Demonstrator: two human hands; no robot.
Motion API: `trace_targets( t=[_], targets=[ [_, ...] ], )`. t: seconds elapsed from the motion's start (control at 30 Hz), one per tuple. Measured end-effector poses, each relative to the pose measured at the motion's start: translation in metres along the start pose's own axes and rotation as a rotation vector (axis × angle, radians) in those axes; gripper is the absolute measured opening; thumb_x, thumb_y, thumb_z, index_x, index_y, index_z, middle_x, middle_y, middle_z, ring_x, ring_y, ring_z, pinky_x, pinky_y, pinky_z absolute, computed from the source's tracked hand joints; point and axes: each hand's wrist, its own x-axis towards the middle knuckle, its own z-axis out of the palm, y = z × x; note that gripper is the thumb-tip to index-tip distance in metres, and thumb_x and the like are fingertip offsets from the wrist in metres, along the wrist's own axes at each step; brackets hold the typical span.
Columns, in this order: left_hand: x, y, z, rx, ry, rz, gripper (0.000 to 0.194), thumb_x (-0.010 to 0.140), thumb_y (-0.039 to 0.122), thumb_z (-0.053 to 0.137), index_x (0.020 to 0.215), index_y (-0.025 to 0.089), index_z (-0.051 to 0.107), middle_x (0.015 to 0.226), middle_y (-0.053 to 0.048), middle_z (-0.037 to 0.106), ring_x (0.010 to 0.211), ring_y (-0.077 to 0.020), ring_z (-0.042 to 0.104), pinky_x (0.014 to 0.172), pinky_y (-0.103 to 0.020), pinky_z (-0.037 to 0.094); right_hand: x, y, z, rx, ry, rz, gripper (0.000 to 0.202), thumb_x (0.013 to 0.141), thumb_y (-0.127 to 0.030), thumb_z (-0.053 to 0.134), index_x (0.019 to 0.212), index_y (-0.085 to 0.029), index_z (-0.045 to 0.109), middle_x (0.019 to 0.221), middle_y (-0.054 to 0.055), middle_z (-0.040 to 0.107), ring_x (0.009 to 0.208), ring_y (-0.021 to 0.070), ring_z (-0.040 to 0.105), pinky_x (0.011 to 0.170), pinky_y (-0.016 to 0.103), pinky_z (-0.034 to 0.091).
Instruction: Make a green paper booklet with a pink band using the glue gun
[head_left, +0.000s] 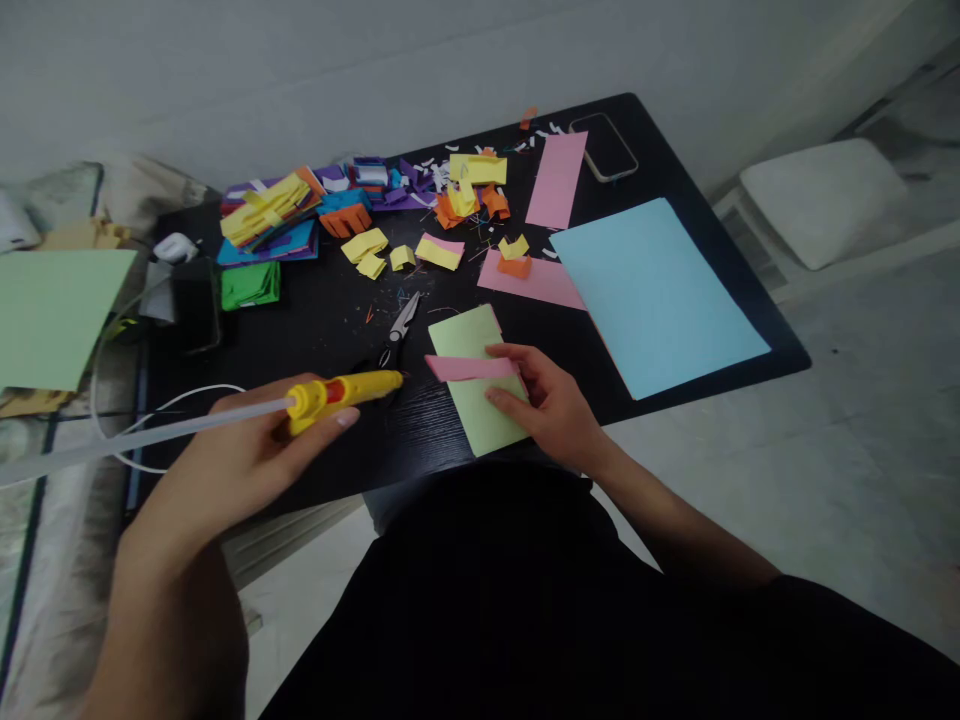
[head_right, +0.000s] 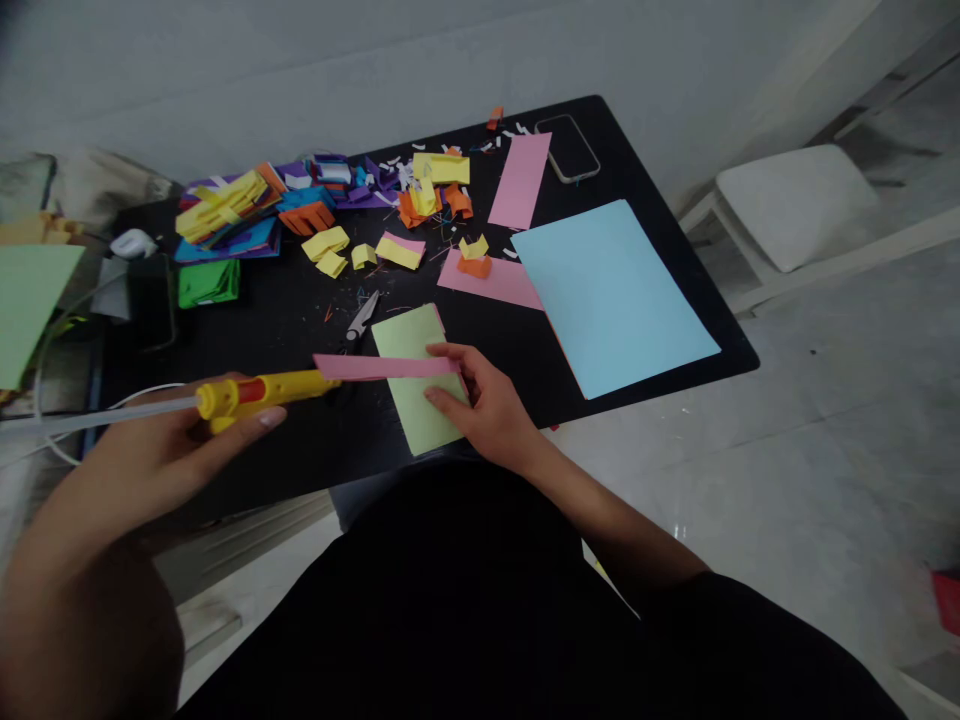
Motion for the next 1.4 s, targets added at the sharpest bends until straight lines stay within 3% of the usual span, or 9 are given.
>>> trace_targets(
  t=[0.3,0.57,0.7,0.77,0.87,0.93,1.0,1.13,1.4],
  targets=[
    [0.004,-0.082,0.039,0.279,0.028,-0.194,0.038,0.097,0.035,0.052,0.128,0.014,0.054,0.128,-0.020,0.052,0.113,-0.0362,0.060,0.098,-0.052,0.053,0.003,-0.004,0.002,0.186,-0.048,0.075,0.049,0.087,-0.038,0.081,0.131,-0.027,0.064,0.110,0.005,0.074,0.094,0.0212,0.069,0.082,0.038,0.060],
    [0.023,-0.104,0.045,0.233,0.043,-0.205,0.042,0.091,0.028,0.054,0.128,0.010,0.058,0.133,-0.024,0.054,0.126,-0.0409,0.055,0.111,-0.061,0.045,-0.004,-0.005,0.006,-0.022,0.001,-0.035,0.045,0.093,-0.040,0.077,0.135,-0.031,0.064,0.107,0.004,0.072,0.089,0.0221,0.067,0.077,0.039,0.058],
    [0.020,-0.077,0.028,0.091,0.121,-0.193,0.049,0.080,0.030,0.065,0.126,0.014,0.066,0.140,-0.022,0.058,0.136,-0.0454,0.052,0.117,-0.064,0.038,-0.011,-0.008,0.008,-0.197,0.058,-0.144,0.044,0.097,-0.038,0.073,0.139,-0.032,0.062,0.105,0.004,0.072,0.078,0.0206,0.065,0.074,0.039,0.059],
    [0.011,-0.046,0.021,-0.213,0.217,-0.111,0.044,0.085,0.037,0.067,0.125,0.019,0.069,0.139,-0.014,0.064,0.132,-0.0395,0.058,0.117,-0.055,0.041,-0.014,-0.010,0.011,-0.293,0.102,-0.215,0.043,0.097,-0.032,0.071,0.139,-0.030,0.063,0.103,0.004,0.073,0.071,0.0186,0.063,0.074,0.039,0.059],
    [-0.005,0.013,0.022,-0.834,0.172,-0.042,0.052,0.099,0.060,0.050,0.123,0.020,0.072,0.118,-0.012,0.074,0.103,-0.0310,0.070,0.092,-0.043,0.056,-0.015,-0.012,0.016,-0.397,0.139,-0.288,0.042,0.096,-0.023,0.069,0.137,-0.026,0.065,0.101,0.003,0.073,0.065,0.0156,0.060,0.076,0.037,0.060],
    [-0.010,0.049,0.029,-0.879,0.106,-0.075,0.056,0.095,0.065,0.059,0.127,0.020,0.070,0.107,-0.011,0.076,0.092,-0.0251,0.070,0.081,-0.035,0.056,-0.014,-0.012,0.018,-0.433,0.141,-0.304,0.040,0.096,-0.023,0.068,0.136,-0.025,0.065,0.100,0.003,0.074,0.063,0.0147,0.059,0.075,0.036,0.060],
    [-0.008,0.072,0.038,-0.840,0.087,-0.187,0.042,0.088,0.052,0.077,0.117,0.021,0.072,0.086,-0.003,0.073,0.073,-0.0175,0.067,0.066,-0.027,0.053,-0.013,-0.010,0.019,-0.438,0.142,-0.303,0.039,0.097,-0.025,0.068,0.136,-0.025,0.065,0.101,0.003,0.075,0.061,0.0144,0.058,0.071,0.035,0.059],
    [0.002,0.076,0.056,-0.871,0.128,-0.314,0.023,0.088,0.040,0.079,0.095,0.019,0.074,0.071,0.001,0.071,0.057,-0.0114,0.062,0.056,-0.022,0.050,-0.012,-0.008,0.017,-0.315,0.104,-0.222,0.041,0.097,-0.032,0.071,0.138,-0.028,0.064,0.105,0.004,0.075,0.068,0.0164,0.063,0.069,0.035,0.059],
    [0.009,0.045,0.072,-0.903,0.128,-0.333,0.017,0.086,0.034,0.081,0.090,0.018,0.078,0.073,-0.001,0.076,0.056,-0.0090,0.062,0.055,-0.019,0.050,-0.010,-0.008,0.018,0.120,0.001,-0.063,0.044,0.090,-0.035,0.079,0.132,-0.027,0.066,0.109,0.004,0.076,0.095,0.0197,0.072,0.081,0.034,0.062]
  ],
)
